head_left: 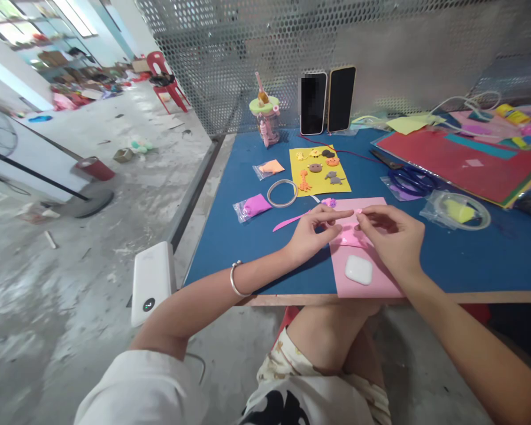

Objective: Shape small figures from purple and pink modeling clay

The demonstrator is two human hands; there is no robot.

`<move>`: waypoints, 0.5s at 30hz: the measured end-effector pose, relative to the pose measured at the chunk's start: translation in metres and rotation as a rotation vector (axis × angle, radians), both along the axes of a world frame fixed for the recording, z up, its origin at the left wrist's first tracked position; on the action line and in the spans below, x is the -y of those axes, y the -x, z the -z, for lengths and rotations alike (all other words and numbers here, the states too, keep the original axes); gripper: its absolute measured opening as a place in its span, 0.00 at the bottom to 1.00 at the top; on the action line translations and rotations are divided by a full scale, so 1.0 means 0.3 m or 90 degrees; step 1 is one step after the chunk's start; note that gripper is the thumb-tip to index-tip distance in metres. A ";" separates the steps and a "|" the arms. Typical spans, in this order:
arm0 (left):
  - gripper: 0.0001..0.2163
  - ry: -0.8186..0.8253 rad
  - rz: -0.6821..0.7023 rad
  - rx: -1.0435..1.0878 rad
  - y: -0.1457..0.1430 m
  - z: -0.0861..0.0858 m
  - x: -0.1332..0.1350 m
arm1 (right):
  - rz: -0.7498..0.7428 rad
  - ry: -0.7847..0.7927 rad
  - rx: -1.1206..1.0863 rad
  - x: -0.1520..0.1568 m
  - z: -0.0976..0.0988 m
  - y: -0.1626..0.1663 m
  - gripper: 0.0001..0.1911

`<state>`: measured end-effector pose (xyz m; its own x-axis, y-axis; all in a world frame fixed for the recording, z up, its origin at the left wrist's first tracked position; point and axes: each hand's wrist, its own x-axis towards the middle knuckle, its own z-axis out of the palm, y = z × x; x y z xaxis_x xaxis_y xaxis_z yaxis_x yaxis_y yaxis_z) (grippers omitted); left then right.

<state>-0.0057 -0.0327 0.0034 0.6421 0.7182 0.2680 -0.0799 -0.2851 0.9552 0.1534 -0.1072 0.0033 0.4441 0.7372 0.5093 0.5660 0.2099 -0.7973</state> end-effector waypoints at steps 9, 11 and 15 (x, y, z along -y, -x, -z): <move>0.11 -0.053 -0.023 0.019 0.002 -0.012 0.004 | -0.015 0.013 -0.014 0.004 0.000 -0.005 0.06; 0.11 -0.063 -0.022 0.024 0.001 -0.008 0.003 | -0.012 0.011 -0.007 0.005 0.002 -0.006 0.07; 0.11 -0.072 -0.017 0.035 -0.001 -0.003 0.001 | -0.007 -0.004 0.018 0.003 0.006 -0.007 0.06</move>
